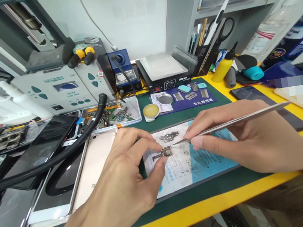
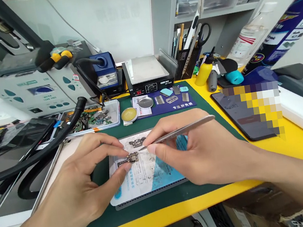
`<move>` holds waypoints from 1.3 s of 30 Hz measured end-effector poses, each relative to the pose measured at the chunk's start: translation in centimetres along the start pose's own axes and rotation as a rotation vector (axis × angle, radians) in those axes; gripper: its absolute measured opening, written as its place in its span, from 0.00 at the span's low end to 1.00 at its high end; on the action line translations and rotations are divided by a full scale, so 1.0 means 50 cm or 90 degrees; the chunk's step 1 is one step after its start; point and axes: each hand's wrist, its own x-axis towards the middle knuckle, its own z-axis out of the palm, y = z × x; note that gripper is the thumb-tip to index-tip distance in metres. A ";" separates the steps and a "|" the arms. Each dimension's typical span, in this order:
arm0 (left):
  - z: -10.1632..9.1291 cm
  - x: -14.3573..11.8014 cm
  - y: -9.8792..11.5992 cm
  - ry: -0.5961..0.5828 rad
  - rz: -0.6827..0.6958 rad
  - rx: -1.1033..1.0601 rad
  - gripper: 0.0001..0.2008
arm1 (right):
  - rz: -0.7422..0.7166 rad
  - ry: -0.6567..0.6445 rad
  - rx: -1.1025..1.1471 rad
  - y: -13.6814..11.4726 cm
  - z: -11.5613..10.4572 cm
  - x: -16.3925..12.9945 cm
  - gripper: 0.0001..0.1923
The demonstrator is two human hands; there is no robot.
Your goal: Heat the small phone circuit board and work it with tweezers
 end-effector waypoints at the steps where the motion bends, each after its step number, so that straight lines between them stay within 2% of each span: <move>1: 0.000 0.000 0.000 0.002 0.002 -0.002 0.05 | -0.010 -0.002 -0.012 0.000 0.002 -0.001 0.04; 10: -0.001 -0.001 0.000 0.015 0.029 0.004 0.05 | -0.047 -0.002 -0.068 -0.006 0.005 0.000 0.04; 14: 0.000 -0.002 -0.001 0.010 0.041 0.001 0.05 | -0.073 -0.027 -0.086 -0.001 0.005 -0.003 0.05; 23: -0.003 -0.003 0.001 -0.003 0.050 -0.005 0.05 | -0.240 -0.045 -0.148 0.012 0.011 -0.006 0.10; 27: 0.001 -0.001 0.000 0.022 0.074 0.001 0.05 | -0.311 -0.025 -0.147 0.018 0.014 -0.006 0.08; 32: 0.004 -0.001 -0.002 0.052 0.089 0.028 0.06 | -0.323 -0.035 -0.167 0.020 0.015 -0.004 0.06; 39: 0.008 0.000 -0.005 0.060 0.104 0.042 0.08 | -0.356 0.003 -0.230 0.019 0.014 -0.010 0.05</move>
